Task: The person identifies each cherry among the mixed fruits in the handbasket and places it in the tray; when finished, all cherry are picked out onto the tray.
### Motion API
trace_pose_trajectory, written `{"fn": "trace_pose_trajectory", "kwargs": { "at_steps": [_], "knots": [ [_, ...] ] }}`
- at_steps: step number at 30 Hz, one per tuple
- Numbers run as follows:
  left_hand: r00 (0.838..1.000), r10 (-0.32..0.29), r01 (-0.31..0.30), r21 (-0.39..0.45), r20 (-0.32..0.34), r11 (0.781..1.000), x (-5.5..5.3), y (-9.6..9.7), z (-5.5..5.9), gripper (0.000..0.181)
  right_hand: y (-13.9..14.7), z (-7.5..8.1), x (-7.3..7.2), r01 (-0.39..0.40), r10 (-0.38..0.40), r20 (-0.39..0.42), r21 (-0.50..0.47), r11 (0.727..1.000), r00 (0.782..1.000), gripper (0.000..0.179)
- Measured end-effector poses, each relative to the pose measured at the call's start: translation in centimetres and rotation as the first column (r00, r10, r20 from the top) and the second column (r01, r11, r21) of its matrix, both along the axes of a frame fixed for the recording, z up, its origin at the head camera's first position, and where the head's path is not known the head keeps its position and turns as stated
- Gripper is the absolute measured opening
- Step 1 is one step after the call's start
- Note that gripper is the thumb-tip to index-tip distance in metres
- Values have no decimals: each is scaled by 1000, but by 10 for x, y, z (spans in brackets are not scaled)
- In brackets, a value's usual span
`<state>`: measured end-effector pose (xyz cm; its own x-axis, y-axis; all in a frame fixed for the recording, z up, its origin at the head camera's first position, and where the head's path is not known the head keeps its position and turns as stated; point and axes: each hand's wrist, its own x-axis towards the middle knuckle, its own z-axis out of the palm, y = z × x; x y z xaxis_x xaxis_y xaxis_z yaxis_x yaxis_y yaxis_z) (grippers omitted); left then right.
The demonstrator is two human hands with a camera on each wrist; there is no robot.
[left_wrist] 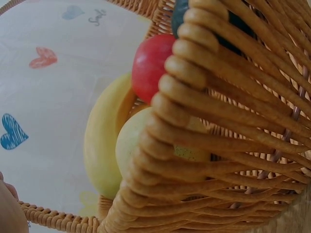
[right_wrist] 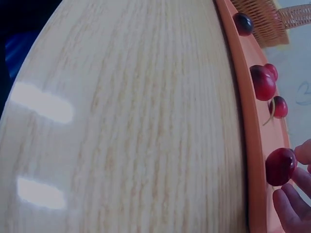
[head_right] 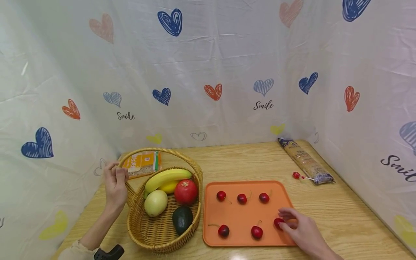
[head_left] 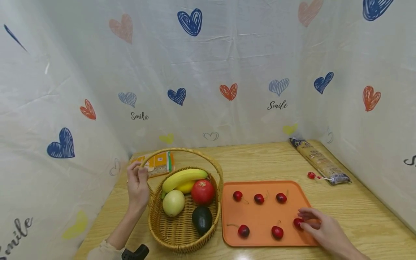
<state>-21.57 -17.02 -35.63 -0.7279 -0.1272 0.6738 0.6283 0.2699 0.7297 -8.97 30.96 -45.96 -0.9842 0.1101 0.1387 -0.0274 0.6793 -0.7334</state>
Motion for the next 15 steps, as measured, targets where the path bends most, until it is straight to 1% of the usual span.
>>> {"fn": "trace_pose_trajectory", "kwargs": {
  "at_steps": [6, 9, 12, 15],
  "knots": [
    [1000, 14, -15, -8, -13, 1000, -1, 0, 1, 19, -2, 7, -5, 15, -12, -50, 42, 999, 999, 33],
    [1000, 16, -16, -9, -13, 1000, -2, 1, 1, 20, -5, 11, -8, 16, -9, -110, 62, 998, 994, 30],
    [1000, 16, -16, -6, -1, 1000, -2, 2, 2, 20, -9, 15, -11, 4, 10, -180, 81, 997, 984, 28],
    [1000, 16, -16, -6, 11, 1000, -3, 3, 3, 21, -17, 21, -15, -23, 38, -216, 73, 997, 976, 28]
  ]
}}
